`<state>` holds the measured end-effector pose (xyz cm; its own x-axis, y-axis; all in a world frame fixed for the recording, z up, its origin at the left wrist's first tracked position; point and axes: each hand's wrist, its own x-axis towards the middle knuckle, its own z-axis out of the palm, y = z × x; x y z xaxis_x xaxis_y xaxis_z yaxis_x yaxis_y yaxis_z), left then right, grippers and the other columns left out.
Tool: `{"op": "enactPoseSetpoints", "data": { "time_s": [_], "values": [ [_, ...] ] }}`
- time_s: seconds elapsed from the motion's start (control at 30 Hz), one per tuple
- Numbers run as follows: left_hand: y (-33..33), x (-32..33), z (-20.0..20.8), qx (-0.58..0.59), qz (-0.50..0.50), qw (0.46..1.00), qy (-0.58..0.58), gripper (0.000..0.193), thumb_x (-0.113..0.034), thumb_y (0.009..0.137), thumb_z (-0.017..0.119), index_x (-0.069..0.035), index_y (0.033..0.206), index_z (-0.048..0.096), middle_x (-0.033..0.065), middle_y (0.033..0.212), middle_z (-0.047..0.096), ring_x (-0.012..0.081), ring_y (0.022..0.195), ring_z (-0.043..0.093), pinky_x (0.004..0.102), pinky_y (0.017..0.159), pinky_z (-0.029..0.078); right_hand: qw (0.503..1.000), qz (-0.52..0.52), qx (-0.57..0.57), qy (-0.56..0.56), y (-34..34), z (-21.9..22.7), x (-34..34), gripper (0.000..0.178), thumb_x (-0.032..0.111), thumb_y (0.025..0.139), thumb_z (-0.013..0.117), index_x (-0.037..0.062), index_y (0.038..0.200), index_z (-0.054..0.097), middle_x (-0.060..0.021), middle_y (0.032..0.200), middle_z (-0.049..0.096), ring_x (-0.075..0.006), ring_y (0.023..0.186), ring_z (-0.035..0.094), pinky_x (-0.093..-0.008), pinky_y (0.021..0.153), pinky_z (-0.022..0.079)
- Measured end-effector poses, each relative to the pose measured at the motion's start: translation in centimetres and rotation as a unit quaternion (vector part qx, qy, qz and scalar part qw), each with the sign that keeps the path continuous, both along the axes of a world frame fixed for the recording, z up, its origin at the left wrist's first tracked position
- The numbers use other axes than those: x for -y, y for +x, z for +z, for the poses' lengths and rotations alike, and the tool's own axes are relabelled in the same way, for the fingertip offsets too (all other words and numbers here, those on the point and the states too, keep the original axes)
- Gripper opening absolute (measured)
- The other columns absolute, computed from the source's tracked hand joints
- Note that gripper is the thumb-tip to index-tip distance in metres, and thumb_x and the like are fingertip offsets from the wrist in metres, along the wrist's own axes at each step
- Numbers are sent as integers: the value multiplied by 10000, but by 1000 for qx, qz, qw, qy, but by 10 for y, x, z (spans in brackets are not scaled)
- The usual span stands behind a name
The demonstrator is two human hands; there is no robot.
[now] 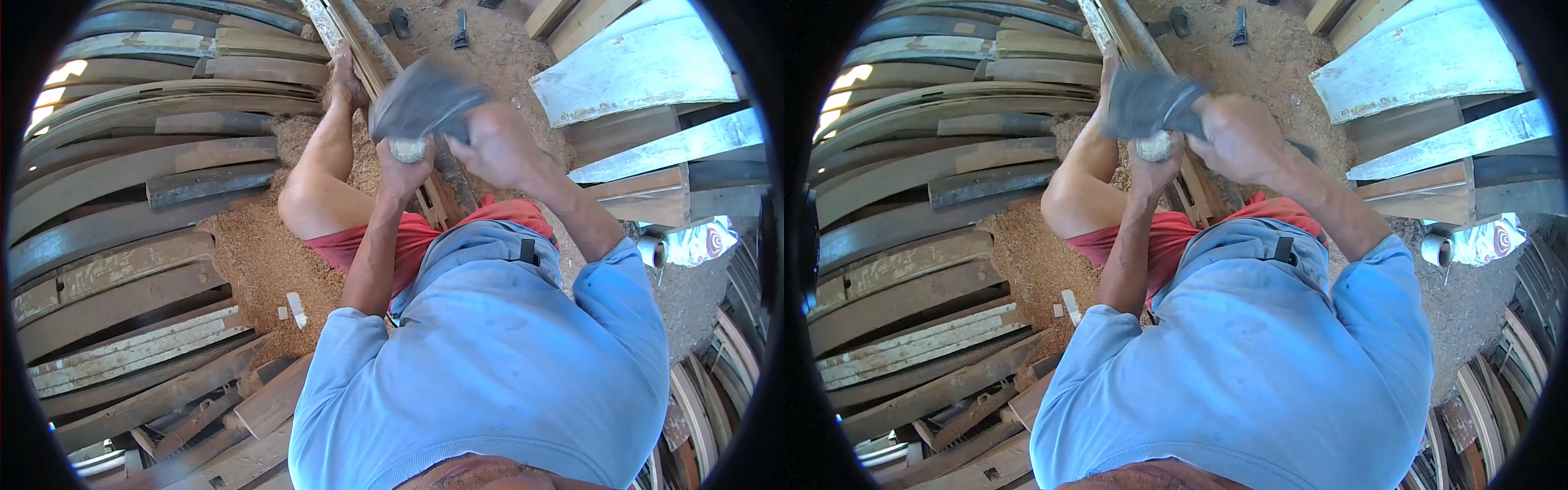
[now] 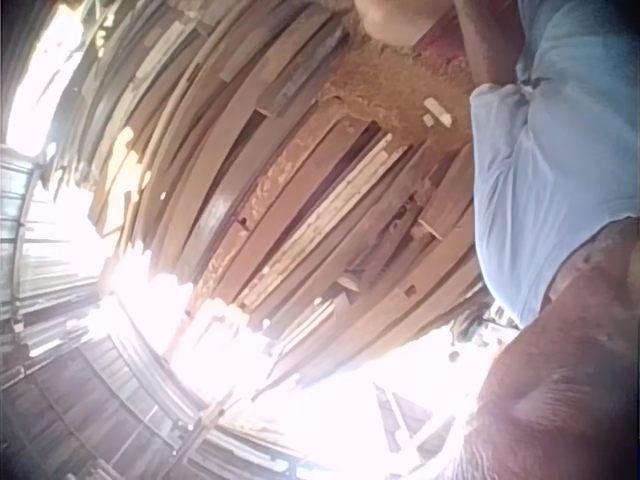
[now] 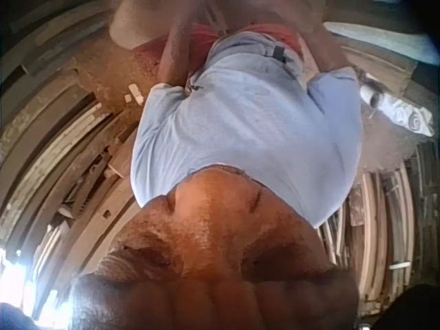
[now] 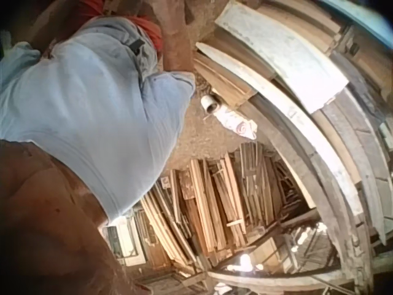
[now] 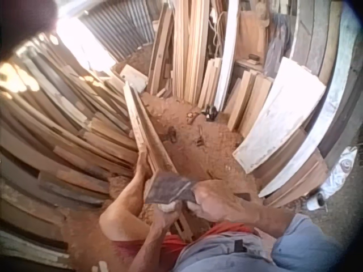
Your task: The person uses an adze and a small draw-knife to shave and shape the surface of a long piece of wood while holding it in place with their foot.
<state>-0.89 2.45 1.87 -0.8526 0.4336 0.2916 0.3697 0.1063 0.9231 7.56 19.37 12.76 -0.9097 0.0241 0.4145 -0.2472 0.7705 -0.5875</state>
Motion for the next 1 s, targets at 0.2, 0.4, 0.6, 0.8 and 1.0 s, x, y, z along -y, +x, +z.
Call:
{"op": "enactPoseSetpoints", "data": {
  "time_s": [0.2, 0.4, 0.6, 0.8, 1.0],
  "values": [
    [12, 18, -4, 22, -1, 1000, 12, 80, -51, 884, 692, -15, 956, 688, 29, 829, 679, 76, 748, 613, 241, 689, 502, 997, -5, 23, -68, 2, 29, 7, 286, 172, 818, 724, -8, 1032, 662, -215, 814, 692, -412, 754, 681, -463, 667, 532],
    [19, 39, -3, 69, -8, 997, 15, 103, -55, 898, 686, -8, 989, 695, 33, 843, 669, 76, 756, 597, 240, 686, 491, 988, 19, -88, -126, -1, 51, 27, 299, 198, 810, 738, 30, 1048, 673, -208, 801, 692, -399, 775, 696, -488, 683, 549],
    [12, 30, -43, -8, 16, 998, -53, 49, -42, 870, 698, -22, 912, 685, 62, 850, 691, 137, 771, 641, 289, 730, 521, 975, 62, 179, 117, -2, 1, 19, 309, 181, 798, 731, 23, 1054, 661, -213, 832, 697, -394, 786, 701, -486, 727, 557],
    [-9, 21, -18, 103, -53, 993, -23, 52, -68, 870, 729, -50, 905, 696, 8, 771, 669, 83, 682, 611, 246, 611, 502, 980, 41, 46, -189, -2, 34, 17, 348, 189, 807, 745, -3, 1083, 657, -166, 830, 697, -290, 736, 681, -394, 719, 537],
    [-39, 16, 2, 116, 54, 987, 92, 109, -118, 893, 724, -23, 917, 677, -13, 709, 636, 58, 592, 591, 226, 545, 484, 966, 14, -44, -255, 10, 59, -8, 198, 127, 863, 769, 24, 952, 624, -10, 757, 642, -55, 619, 577, -224, 547, 470]
  ]
}}
